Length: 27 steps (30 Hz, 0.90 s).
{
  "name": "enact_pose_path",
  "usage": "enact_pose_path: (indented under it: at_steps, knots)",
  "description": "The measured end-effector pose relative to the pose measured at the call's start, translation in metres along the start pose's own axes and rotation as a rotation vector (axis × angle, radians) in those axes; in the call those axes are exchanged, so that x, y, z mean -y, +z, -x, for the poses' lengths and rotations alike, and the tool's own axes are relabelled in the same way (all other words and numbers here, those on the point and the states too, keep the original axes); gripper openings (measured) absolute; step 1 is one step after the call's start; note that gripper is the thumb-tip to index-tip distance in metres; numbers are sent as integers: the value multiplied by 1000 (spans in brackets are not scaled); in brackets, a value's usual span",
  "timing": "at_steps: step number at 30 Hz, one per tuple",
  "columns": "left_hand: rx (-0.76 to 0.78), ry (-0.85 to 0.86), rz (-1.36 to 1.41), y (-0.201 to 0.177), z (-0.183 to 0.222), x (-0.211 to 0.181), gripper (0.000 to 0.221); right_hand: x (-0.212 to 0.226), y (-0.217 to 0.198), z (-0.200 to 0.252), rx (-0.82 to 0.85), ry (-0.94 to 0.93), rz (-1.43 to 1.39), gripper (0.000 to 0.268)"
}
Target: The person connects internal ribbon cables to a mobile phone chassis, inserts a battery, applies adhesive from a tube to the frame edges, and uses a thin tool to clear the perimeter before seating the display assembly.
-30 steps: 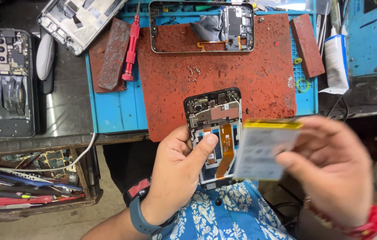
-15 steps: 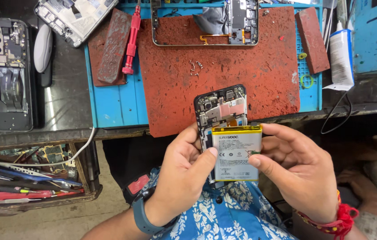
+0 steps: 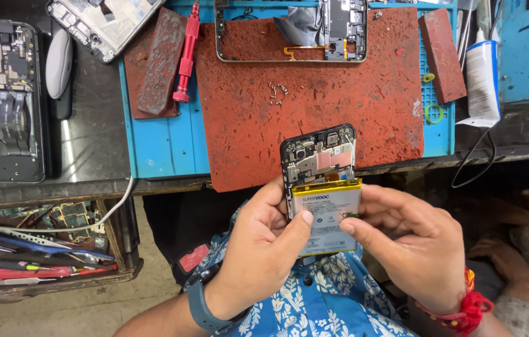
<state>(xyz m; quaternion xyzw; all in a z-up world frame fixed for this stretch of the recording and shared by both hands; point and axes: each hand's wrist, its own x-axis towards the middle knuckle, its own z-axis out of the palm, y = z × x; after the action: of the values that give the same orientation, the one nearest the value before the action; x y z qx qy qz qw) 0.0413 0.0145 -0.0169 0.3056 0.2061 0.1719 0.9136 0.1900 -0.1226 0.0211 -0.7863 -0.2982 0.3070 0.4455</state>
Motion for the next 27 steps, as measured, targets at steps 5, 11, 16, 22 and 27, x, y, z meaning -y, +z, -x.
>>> enact_pose_path:
  at_steps: [5, 11, 16, 22, 27]
  knots:
    - [-1, -9, -16, -3, 1, 2, 34, -2, 0, 3, 7, 15, -87, 44]
    - [4, -11, -17, -2, 1, -1, 37, -9, -2, 3, 14, 26, -195, 42]
    - [9, -3, -17, -1, 2, -1, 40, -8, -1, 3, 17, 9, -147, 43]
    - [2, 8, -16, -3, 3, 3, 41, -6, 2, 2, -8, -46, -40, 43]
    - [4, 11, -5, -3, 2, 4, 42, -3, 5, -1, -55, -138, 127, 40]
